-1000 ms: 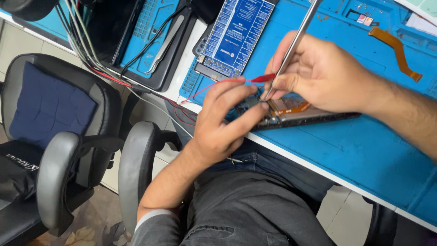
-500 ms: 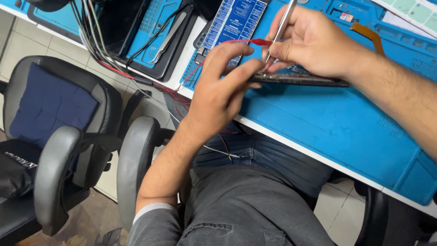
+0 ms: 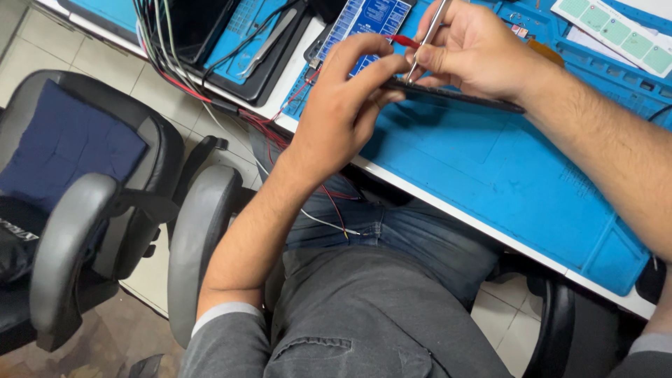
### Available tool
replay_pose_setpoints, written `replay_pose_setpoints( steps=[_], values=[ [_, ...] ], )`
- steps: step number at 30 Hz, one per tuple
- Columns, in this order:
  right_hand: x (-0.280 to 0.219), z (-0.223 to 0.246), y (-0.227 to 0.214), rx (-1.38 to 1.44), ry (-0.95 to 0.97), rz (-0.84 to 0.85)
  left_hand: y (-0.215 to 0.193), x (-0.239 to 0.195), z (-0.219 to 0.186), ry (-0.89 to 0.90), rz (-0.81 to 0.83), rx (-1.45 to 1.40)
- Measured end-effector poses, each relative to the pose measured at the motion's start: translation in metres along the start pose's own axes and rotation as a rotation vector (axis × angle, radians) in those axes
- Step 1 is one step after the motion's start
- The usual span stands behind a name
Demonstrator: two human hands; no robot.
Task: The person uses tweezers and a metal probe to manipulate wires and connectors on a disassembled mobile phone motherboard. They connect a ribbon cable and repeatedly test the battery connection with the probe while seated at a workbench.
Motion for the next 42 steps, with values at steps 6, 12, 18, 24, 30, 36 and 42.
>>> replay_pose_setpoints(
  steps=[6,12,18,24,30,36,42],
  values=[
    [0.002,0.000,0.001,0.129,-0.028,0.076,0.002,0.000,0.006,-0.003,-0.019,-0.045],
    [0.002,0.007,0.002,-0.088,-0.021,0.069,0.001,0.003,0.003,0.039,-0.057,-0.071],
    [0.002,0.000,-0.019,-0.218,-0.060,0.011,0.004,0.009,0.003,0.073,-0.022,-0.154],
    [0.004,-0.002,-0.026,-0.203,-0.046,0.011,0.006,0.010,0.008,0.088,-0.068,-0.108],
    [-0.003,0.003,-0.031,-0.242,-0.060,-0.074,0.017,0.013,0.021,0.050,-0.070,-0.092],
    [-0.001,0.004,-0.033,-0.239,-0.079,-0.032,0.021,0.011,0.025,0.040,-0.107,-0.034],
    [-0.005,0.008,-0.033,-0.230,-0.103,-0.065,0.030,0.017,0.035,0.011,-0.102,0.040]
  ],
)
Point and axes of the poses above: each hand's wrist, its own x-axis towards the middle knuckle, its own y-axis out of the palm, z = x × y, the point moved 9 cm from there along x, towards the middle knuckle
